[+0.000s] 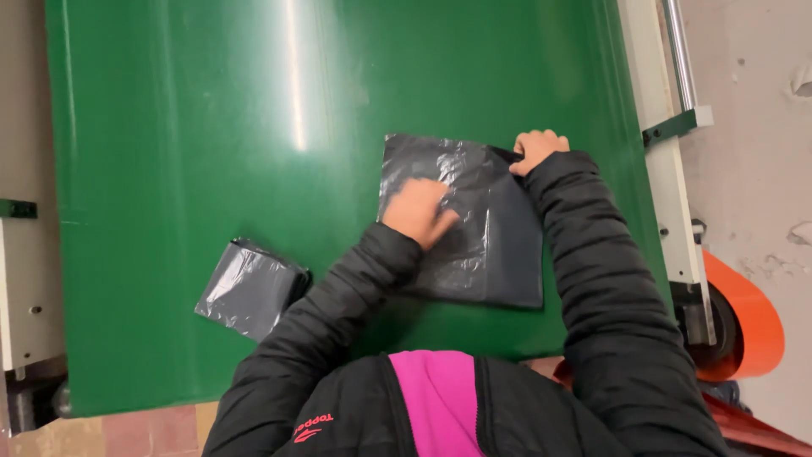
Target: Folding black plastic bags and placing them into a red crate.
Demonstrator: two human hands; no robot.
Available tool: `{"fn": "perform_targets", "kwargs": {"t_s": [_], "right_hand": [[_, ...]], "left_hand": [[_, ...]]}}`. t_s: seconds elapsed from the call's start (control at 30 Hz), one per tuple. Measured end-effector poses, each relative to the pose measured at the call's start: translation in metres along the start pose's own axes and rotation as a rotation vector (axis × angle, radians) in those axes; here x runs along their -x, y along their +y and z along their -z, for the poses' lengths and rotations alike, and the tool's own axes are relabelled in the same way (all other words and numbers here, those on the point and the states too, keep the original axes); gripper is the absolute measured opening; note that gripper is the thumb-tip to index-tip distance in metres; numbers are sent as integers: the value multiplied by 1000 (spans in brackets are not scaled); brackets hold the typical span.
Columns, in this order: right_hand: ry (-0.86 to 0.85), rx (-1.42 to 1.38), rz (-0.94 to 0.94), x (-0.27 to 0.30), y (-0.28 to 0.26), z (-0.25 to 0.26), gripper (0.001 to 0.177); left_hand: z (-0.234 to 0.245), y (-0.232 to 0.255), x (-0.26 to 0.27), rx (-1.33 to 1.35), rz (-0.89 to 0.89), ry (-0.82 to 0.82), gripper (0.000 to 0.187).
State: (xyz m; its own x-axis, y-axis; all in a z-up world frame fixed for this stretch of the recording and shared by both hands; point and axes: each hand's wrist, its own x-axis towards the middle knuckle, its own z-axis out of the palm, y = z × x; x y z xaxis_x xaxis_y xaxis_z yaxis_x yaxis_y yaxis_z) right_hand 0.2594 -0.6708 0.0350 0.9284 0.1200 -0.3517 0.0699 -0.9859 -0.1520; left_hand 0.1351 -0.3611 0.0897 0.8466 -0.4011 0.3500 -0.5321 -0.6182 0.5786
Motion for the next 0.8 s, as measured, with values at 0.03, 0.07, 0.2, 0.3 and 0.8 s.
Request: {"fn": "perform_targets", "kwargs": {"t_s": [0.03,0.07,0.2,0.3,0.8], "right_hand": [[1,-1,-3,5,-4,-1,40],[97,2,41,12,-7,-3,32],[700,-85,252,91,-51,13,17],[911,-96,285,207,-101,43,14],[870,-24,130,299,-110,-88,19]], "left_hand": [[-23,-3,12,1,-3,-1,49],[-47,-6,24,421,169,-57,54],[-104,-69,39,1574,976,-80,90],[-26,-76,54,1937,1015,-201,116],[80,22,143,-235,-204,-109,65]]}}
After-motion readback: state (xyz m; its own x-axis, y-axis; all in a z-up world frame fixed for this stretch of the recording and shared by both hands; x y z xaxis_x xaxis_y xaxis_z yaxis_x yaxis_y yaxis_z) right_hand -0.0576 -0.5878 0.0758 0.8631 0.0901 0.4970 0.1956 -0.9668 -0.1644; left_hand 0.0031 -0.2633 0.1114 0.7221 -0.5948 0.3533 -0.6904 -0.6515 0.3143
